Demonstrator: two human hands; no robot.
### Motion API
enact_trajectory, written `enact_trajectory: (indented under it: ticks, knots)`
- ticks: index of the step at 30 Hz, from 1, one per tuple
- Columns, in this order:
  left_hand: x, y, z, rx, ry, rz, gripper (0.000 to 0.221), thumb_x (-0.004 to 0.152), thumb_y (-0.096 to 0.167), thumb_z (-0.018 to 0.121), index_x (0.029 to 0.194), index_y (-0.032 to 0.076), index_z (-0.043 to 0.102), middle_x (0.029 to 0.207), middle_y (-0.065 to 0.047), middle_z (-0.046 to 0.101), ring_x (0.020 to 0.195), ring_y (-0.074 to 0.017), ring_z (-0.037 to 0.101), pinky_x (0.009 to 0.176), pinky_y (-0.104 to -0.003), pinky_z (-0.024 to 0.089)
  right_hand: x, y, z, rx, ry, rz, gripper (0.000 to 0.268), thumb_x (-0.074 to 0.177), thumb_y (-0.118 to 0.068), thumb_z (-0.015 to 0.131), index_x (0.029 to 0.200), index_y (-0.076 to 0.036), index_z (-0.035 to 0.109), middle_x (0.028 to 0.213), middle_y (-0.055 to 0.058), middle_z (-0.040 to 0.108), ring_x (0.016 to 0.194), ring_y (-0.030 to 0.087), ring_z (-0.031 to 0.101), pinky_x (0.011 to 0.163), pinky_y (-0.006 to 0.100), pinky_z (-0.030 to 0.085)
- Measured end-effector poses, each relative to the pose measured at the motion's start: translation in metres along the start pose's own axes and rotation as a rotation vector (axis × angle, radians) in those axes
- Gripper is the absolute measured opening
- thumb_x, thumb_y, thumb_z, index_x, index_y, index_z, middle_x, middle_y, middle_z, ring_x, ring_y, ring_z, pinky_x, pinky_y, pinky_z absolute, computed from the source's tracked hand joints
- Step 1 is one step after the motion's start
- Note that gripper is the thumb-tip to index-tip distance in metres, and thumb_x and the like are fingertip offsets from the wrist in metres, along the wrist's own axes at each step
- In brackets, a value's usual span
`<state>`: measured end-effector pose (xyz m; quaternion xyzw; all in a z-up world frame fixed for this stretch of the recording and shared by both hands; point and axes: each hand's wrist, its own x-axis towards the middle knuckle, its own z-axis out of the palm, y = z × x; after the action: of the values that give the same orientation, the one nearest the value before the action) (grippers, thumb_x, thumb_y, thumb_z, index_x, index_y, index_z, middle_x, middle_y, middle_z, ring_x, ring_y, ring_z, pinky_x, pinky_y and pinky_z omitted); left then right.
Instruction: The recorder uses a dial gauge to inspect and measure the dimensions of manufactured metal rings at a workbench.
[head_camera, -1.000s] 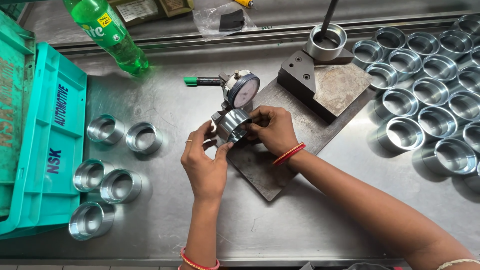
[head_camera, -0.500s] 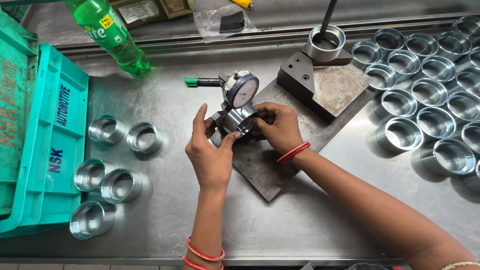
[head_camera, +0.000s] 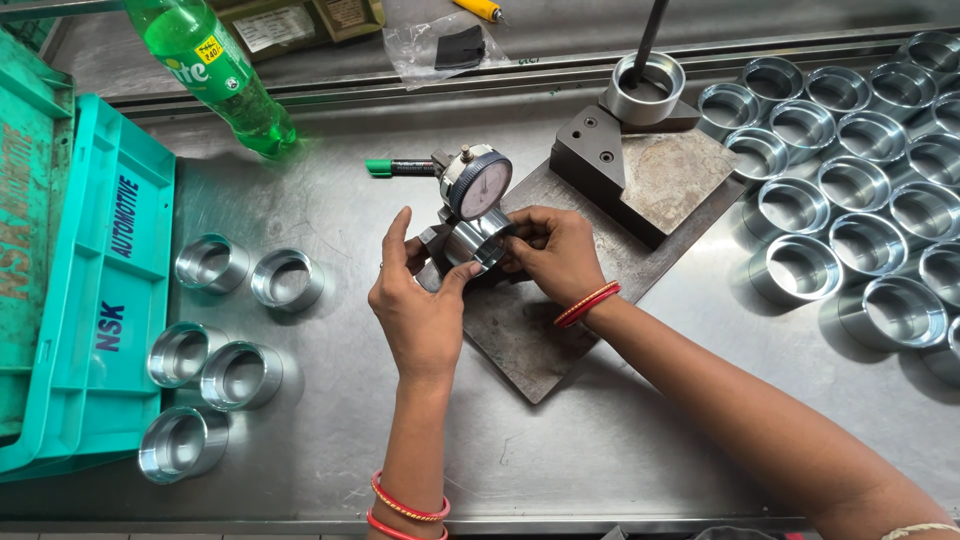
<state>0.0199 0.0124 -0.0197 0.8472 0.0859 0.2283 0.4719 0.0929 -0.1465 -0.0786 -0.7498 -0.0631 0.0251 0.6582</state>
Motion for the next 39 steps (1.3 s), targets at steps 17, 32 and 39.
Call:
enact_trajectory:
  ticks: [17, 32, 39]
  knots:
    - [0.003, 0.008, 0.002, 0.037, -0.013, -0.056, 0.086, 0.068, 0.015, 0.092, 0.142, 0.003, 0.050, 0.111, -0.019, 0.073, 0.109, -0.0307, 0.073, 0.096, -0.041, 0.058, 0.002, -0.001, -0.002, 0.029, 0.012, -0.015, 0.017, 0.087, 0.005, 0.070, 0.104, 0.007, 0.072, 0.091, 0.011, 0.078, 0.078, 0.014, 0.077, 0.069, 0.025, 0.068]
    - [-0.049, -0.021, -0.070, 0.074, 0.046, -0.059, 0.055, 0.093, 0.037, 0.072, 0.132, -0.001, 0.063, 0.130, -0.021, 0.069, 0.125, -0.0357, 0.066, 0.102, -0.046, 0.052, -0.057, -0.045, -0.002, -0.474, -0.430, -0.124, 0.020, 0.067, -0.013, 0.076, 0.080, 0.002, 0.076, 0.068, 0.015, 0.075, 0.060, 0.021, 0.074, 0.060, 0.034, 0.060]
    - [-0.090, -0.057, -0.079, 0.322, -0.124, -0.093, 0.061, 0.098, 0.042, 0.057, 0.142, 0.000, 0.051, 0.149, -0.025, 0.050, 0.143, -0.0417, 0.040, 0.115, -0.055, 0.031, -0.079, -0.031, 0.090, -0.708, -0.664, -0.219, 0.015, 0.068, -0.012, 0.076, 0.075, 0.001, 0.076, 0.070, 0.023, 0.071, 0.069, 0.038, 0.072, 0.071, 0.043, 0.059]
